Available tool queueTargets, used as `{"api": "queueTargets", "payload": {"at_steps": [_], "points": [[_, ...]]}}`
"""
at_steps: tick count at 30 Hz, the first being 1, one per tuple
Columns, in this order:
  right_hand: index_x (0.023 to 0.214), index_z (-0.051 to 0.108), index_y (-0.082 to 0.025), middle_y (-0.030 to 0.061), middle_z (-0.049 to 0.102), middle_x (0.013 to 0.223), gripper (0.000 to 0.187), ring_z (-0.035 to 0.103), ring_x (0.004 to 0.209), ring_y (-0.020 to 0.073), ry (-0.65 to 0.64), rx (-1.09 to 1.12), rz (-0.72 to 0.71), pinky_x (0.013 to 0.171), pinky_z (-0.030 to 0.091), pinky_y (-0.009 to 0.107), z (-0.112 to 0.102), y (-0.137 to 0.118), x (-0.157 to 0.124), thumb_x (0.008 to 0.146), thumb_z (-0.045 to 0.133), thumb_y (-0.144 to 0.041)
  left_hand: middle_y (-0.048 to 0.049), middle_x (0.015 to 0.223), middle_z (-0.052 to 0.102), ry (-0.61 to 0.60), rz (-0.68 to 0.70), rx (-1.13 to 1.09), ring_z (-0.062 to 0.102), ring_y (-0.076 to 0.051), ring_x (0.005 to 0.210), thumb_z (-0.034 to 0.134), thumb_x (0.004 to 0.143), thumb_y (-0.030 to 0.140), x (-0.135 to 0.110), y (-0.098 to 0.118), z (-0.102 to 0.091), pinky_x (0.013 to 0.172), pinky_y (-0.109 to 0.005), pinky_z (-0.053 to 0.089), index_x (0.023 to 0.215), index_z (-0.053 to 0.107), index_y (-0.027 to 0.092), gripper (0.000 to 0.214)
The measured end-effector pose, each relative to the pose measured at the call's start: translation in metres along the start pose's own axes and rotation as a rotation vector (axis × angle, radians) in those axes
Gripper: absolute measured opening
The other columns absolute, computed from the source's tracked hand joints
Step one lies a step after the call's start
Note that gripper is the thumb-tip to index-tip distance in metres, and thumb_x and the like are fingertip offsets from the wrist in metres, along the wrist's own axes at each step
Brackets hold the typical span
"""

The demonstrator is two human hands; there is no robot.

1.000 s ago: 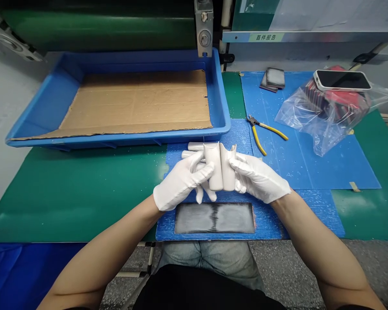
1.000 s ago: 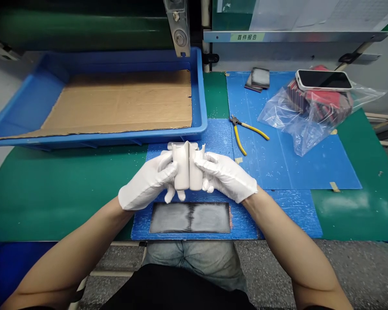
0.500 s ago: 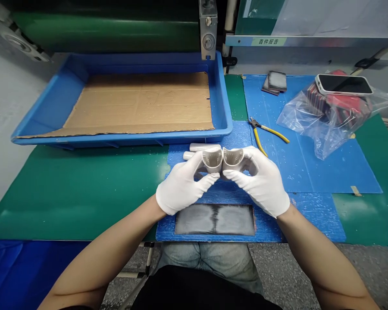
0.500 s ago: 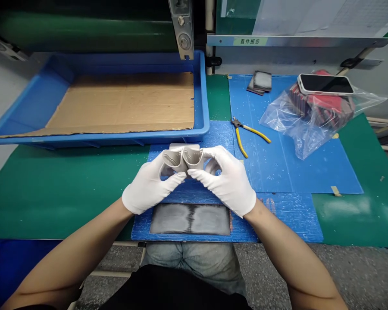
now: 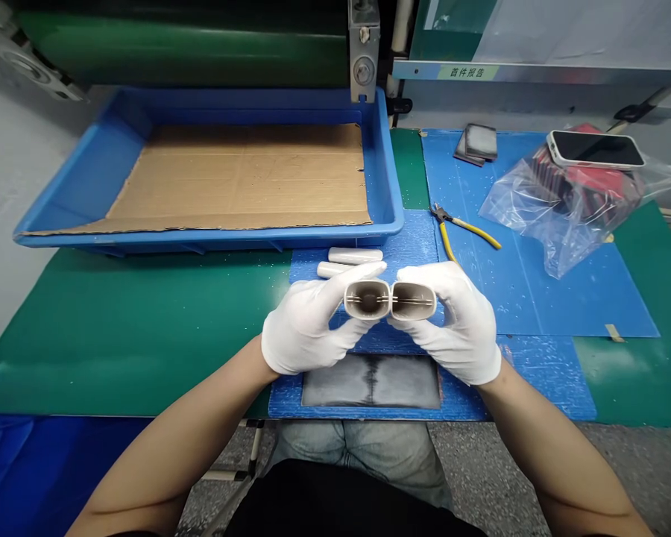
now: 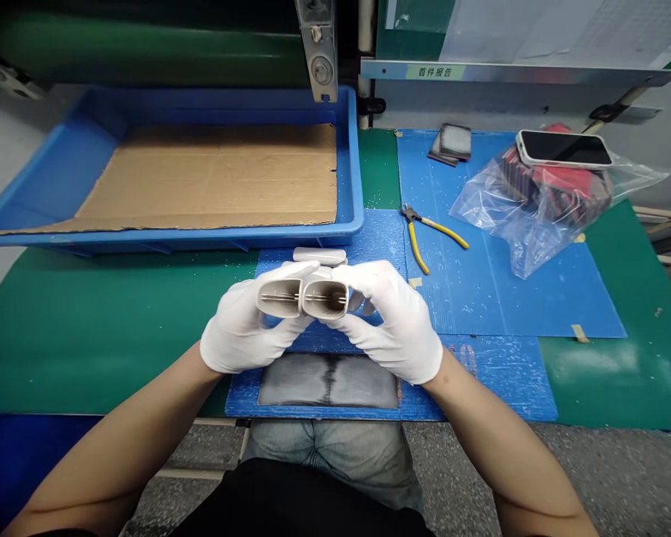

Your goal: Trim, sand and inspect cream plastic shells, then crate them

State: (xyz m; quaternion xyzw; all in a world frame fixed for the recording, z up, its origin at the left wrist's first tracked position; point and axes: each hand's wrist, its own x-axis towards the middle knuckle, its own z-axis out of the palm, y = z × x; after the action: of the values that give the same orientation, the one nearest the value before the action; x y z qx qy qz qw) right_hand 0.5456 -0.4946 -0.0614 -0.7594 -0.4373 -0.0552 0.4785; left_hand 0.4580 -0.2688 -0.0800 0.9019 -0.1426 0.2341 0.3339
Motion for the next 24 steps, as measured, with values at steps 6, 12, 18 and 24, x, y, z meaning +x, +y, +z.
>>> {"api": "queueTargets", "payload": {"at_steps": [6, 12, 18, 24], "points": [[0.131, 0.063, -0.037, 0.0058, 0.074, 0.12, 0.039, 0.068, 0.108, 0.0256, 0.0, -0.036, -0.036, 0.095, 0.057, 0.045, -0.0001, 0.0011, -0.0013, 0.094, 0.077, -0.032, -0.0093, 0.141, 0.07, -0.019, 0.007, -0.119, 0.074, -0.03, 0.12, 0.071, 0.094, 0.031, -0.0018, -0.0035, 0.0025, 0.103, -0.045, 0.063, 0.156, 0.052, 0.027, 0.065], [0.134, 0.062, -0.039, 0.0051, 0.074, 0.124, 0.042, 0.069, 0.108, 0.0259, 0.011, -0.01, -0.085, 0.096, 0.057, 0.045, -0.0002, 0.0016, -0.0032, 0.095, 0.075, -0.032, -0.0092, 0.134, 0.074, -0.009, 0.097, -0.088, 0.074, -0.026, 0.121, 0.072, 0.092, 0.025, 0.0019, -0.0009, 0.0003, 0.098, -0.037, 0.064, 0.156, 0.049, 0.026, 0.068], [0.143, 0.062, -0.042, 0.0057, 0.073, 0.126, 0.049, 0.068, 0.112, 0.029, -0.063, -0.01, -0.023, 0.1, 0.056, 0.047, -0.0045, 0.0035, -0.0051, 0.095, 0.071, -0.034, -0.0126, 0.123, 0.079, -0.032, 0.11, -0.026, 0.08, -0.025, 0.101, 0.065, 0.094, 0.025, 0.0072, 0.0055, -0.0049, 0.089, -0.036, 0.067, 0.143, 0.059, 0.016, 0.051], [0.141, 0.068, -0.039, 0.0073, 0.074, 0.119, 0.049, 0.07, 0.107, 0.0308, -0.136, 0.03, 0.023, 0.096, 0.058, 0.05, -0.0071, 0.0028, -0.0016, 0.093, 0.073, -0.034, -0.01, 0.115, 0.081, 0.004, 0.159, -0.041, 0.08, -0.023, 0.089, 0.065, 0.092, 0.022, 0.0062, 0.0052, -0.0028, 0.083, -0.033, 0.067, 0.145, 0.056, 0.02, 0.054]]}}
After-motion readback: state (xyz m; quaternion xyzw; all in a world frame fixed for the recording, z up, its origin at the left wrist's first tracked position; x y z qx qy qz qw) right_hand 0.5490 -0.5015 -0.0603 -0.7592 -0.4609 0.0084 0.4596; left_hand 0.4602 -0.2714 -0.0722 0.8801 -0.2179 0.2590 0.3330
